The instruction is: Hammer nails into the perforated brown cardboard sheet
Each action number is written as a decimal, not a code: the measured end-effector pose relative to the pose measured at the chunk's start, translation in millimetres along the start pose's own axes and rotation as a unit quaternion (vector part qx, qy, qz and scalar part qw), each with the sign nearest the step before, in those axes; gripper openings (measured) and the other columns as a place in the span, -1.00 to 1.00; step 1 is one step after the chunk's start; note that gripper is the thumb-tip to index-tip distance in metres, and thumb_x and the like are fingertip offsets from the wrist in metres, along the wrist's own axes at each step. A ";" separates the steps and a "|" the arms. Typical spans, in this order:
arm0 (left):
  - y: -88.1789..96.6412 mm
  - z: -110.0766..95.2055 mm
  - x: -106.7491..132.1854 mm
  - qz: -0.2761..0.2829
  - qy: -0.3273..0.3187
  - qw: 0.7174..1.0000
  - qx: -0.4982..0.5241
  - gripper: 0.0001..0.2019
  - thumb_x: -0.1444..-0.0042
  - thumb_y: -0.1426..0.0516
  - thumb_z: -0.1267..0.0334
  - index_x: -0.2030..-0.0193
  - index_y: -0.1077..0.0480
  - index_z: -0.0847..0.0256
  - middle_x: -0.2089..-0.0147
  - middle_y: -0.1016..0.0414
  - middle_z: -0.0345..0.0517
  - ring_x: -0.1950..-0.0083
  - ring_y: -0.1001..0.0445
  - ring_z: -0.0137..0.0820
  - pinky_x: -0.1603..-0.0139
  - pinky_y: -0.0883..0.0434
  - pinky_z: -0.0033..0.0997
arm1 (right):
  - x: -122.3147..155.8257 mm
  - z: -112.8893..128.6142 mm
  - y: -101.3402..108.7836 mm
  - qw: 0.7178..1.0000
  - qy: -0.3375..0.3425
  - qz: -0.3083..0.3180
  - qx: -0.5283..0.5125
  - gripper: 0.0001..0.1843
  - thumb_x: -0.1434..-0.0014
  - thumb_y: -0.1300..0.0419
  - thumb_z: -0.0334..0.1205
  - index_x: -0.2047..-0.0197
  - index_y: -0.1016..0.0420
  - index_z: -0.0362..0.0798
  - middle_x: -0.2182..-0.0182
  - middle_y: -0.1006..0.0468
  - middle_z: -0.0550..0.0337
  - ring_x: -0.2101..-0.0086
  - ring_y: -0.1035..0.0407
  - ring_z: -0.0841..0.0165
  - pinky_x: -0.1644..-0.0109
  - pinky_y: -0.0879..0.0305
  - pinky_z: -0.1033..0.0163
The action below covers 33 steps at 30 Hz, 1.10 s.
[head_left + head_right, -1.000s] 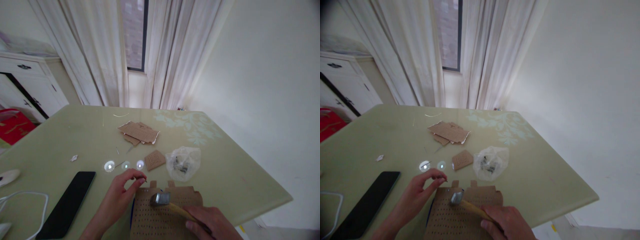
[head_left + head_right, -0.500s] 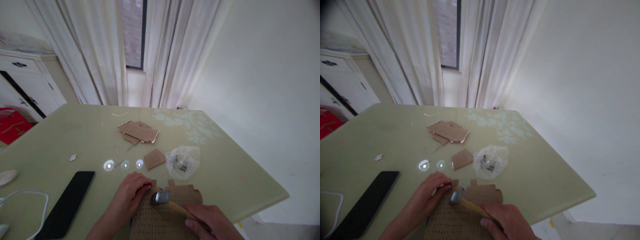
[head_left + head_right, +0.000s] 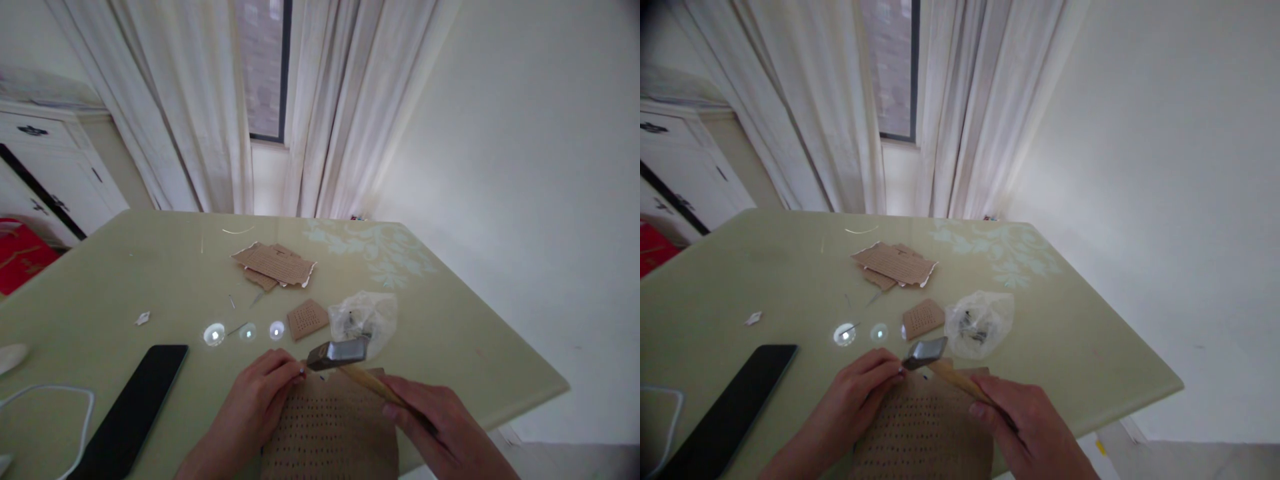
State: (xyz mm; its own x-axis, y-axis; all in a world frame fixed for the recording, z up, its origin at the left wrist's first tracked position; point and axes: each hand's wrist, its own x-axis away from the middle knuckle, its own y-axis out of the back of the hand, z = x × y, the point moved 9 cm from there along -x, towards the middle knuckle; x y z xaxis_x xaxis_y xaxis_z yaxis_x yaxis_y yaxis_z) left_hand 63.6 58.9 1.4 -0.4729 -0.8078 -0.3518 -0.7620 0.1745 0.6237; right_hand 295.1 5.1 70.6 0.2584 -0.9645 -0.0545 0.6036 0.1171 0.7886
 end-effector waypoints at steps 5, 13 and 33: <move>-6.1 1.3 0.1 0.033 0.015 0.999 -0.016 -0.72 -0.50 -0.02 0.34 0.11 -0.57 0.11 0.12 -0.62 -0.08 0.12 -0.59 -0.28 0.07 -0.49 -0.37 | -13.3 11.3 -9.4 0.996 0.014 0.082 0.030 -0.64 -0.54 -0.11 -0.03 -0.20 -0.65 0.13 0.04 -0.80 0.11 0.12 -0.71 0.18 0.01 -0.59 0.19; -6.5 3.5 0.9 0.027 0.022 0.999 0.007 -0.71 -0.47 -0.04 0.37 0.13 -0.60 0.10 0.13 -0.63 -0.07 0.12 -0.60 -0.27 0.08 -0.49 -0.38 | -8.1 11.8 -12.8 0.993 0.024 0.085 0.072 -0.64 -0.52 -0.13 -0.08 -0.24 -0.62 0.11 -0.04 -0.78 0.09 0.08 -0.70 0.15 -0.03 -0.58 0.15; -5.0 33.1 28.9 0.050 0.153 0.980 0.116 -0.67 -0.27 -0.33 0.10 -0.16 -0.56 -0.01 -0.10 -0.68 -0.07 -0.10 -0.65 -0.11 -0.16 -0.59 -0.15 | -10.7 2.2 -5.2 0.996 -0.008 0.071 0.046 -0.62 -0.55 -0.09 0.02 -0.23 -0.64 0.17 -0.02 -0.79 0.12 0.05 -0.68 0.16 -0.01 -0.55 0.18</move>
State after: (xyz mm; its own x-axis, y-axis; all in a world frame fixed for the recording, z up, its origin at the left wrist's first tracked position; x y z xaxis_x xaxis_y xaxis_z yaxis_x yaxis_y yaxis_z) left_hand 39.1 53.4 -35.0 -0.4214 -0.9056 -0.0489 -0.8156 0.3549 0.4570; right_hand 287.5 14.3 68.4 0.3240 -0.9434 0.0714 0.4898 0.2318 0.8404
